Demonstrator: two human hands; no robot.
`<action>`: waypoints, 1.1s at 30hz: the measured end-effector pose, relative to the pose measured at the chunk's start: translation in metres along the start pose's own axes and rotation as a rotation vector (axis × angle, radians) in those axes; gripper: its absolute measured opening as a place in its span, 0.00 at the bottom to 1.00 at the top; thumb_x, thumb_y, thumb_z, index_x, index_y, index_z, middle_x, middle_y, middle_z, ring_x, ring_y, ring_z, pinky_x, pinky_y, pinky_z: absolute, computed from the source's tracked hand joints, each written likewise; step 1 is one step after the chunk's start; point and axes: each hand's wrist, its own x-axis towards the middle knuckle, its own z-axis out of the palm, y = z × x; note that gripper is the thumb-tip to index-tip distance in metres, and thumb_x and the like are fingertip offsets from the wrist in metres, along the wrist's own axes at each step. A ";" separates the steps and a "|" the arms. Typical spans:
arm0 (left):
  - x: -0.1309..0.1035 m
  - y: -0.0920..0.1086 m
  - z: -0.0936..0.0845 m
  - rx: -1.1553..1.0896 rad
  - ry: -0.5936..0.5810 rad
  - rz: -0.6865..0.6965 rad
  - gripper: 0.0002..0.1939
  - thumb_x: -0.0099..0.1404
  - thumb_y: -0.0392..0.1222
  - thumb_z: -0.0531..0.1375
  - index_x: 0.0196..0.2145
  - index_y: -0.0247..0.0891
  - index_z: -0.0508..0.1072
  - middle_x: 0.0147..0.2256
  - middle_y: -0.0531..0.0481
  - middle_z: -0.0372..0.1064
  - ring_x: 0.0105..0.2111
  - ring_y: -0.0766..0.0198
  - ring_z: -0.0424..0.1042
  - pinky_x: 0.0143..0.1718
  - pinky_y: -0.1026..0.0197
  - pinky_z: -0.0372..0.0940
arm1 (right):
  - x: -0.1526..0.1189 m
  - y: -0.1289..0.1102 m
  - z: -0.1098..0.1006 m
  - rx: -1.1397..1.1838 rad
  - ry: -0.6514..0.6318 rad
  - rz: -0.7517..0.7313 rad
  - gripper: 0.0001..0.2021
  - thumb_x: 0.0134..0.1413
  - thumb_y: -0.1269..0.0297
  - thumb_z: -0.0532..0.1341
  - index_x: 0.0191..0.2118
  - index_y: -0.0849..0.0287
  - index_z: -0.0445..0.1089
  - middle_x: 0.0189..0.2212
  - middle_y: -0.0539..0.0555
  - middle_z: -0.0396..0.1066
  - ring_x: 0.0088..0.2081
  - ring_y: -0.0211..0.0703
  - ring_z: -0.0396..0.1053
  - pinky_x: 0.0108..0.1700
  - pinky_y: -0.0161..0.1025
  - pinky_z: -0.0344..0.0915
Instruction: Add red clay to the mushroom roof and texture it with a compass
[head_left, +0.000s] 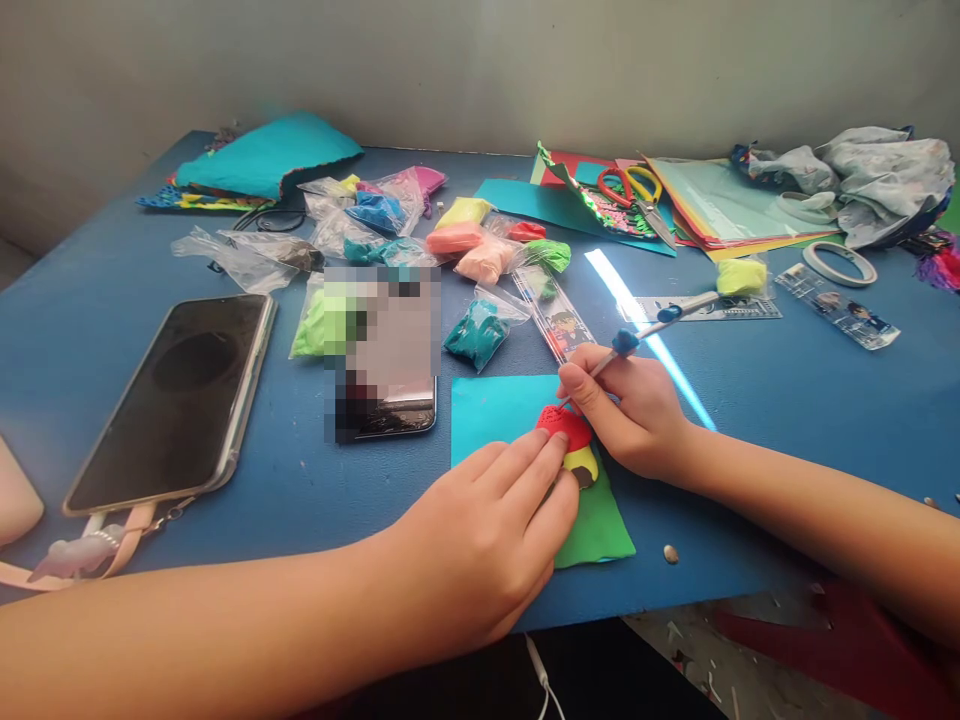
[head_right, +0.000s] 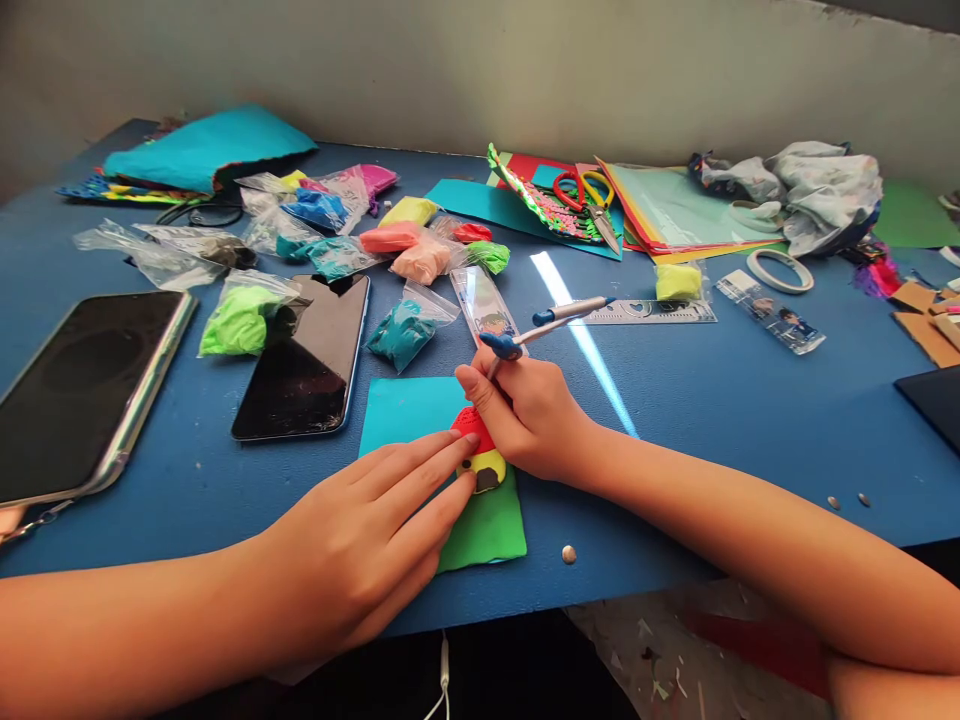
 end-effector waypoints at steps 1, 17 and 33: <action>0.000 0.000 0.000 0.001 0.000 0.000 0.17 0.67 0.33 0.48 0.46 0.23 0.73 0.49 0.30 0.73 0.51 0.46 0.72 0.46 0.51 0.71 | 0.000 0.000 0.000 -0.001 0.011 0.009 0.12 0.65 0.70 0.51 0.28 0.58 0.60 0.20 0.45 0.59 0.20 0.30 0.58 0.25 0.30 0.58; -0.001 0.000 0.001 -0.012 -0.018 0.006 0.17 0.67 0.33 0.50 0.47 0.22 0.72 0.50 0.28 0.71 0.52 0.45 0.70 0.48 0.50 0.70 | 0.002 0.000 0.001 0.009 0.036 0.034 0.13 0.67 0.67 0.50 0.29 0.58 0.61 0.19 0.45 0.58 0.18 0.30 0.57 0.22 0.30 0.57; -0.002 0.002 0.000 0.029 -0.007 0.032 0.17 0.68 0.32 0.49 0.47 0.21 0.72 0.50 0.26 0.71 0.53 0.44 0.70 0.48 0.50 0.71 | 0.001 0.002 0.001 0.022 -0.012 -0.059 0.11 0.66 0.67 0.50 0.30 0.57 0.59 0.22 0.48 0.64 0.24 0.32 0.63 0.27 0.31 0.62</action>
